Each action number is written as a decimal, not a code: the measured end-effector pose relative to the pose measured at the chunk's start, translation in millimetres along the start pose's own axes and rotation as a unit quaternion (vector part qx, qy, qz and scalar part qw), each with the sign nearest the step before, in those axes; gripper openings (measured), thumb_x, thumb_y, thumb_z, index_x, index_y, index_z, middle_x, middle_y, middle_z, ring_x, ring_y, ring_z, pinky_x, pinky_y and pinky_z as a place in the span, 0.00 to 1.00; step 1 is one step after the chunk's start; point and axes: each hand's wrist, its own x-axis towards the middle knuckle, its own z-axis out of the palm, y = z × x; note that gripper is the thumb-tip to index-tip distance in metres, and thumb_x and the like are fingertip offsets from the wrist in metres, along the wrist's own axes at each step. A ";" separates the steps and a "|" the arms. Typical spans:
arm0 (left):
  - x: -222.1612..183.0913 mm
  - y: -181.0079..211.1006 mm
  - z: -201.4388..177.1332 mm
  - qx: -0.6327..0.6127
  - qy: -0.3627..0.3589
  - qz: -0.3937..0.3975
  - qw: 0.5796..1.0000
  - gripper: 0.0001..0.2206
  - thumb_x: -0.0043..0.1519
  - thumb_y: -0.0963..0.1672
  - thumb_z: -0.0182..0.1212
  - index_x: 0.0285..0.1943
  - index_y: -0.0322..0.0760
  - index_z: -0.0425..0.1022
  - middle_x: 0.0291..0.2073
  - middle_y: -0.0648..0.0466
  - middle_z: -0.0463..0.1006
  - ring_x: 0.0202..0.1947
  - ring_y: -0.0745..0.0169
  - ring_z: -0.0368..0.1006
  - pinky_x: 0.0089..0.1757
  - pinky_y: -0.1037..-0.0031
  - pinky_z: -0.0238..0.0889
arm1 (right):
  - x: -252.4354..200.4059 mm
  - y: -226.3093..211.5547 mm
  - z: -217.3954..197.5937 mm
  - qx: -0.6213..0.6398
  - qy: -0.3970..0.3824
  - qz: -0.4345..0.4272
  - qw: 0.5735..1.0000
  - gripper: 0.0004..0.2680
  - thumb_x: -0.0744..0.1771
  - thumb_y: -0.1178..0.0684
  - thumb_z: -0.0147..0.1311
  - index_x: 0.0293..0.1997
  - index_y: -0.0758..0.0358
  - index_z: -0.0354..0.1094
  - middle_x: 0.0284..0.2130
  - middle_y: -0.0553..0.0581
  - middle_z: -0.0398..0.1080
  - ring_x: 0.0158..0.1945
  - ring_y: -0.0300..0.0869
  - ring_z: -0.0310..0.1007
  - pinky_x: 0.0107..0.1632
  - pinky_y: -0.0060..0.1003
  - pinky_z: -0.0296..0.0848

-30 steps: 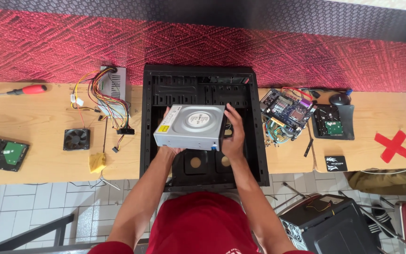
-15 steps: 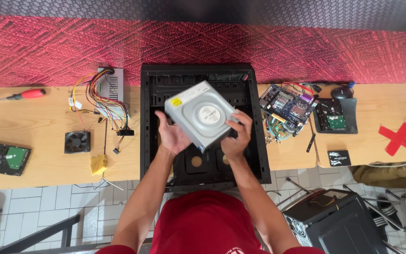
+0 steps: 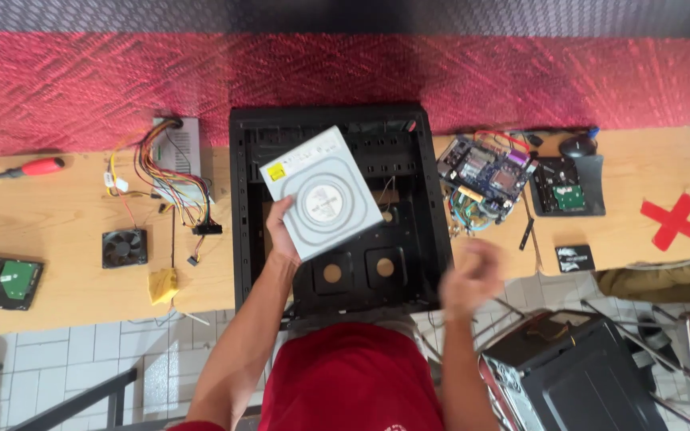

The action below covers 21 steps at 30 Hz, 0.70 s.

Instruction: The person is disassembling a computer by unscrewing a fan from the case and then handling other internal components like the motherboard and DVD drive.

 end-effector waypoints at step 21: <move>10.6 10.7 -14.8 -0.086 -0.022 0.023 0.996 0.37 0.44 0.49 0.63 0.66 0.33 0.70 0.52 0.36 0.76 0.47 0.41 0.76 0.56 0.48 0.66 | 4.4 11.3 17.4 -0.028 0.035 0.131 0.990 0.01 0.67 0.58 0.58 0.38 0.59 0.71 0.24 0.53 0.71 0.25 0.38 0.73 0.33 0.30 0.70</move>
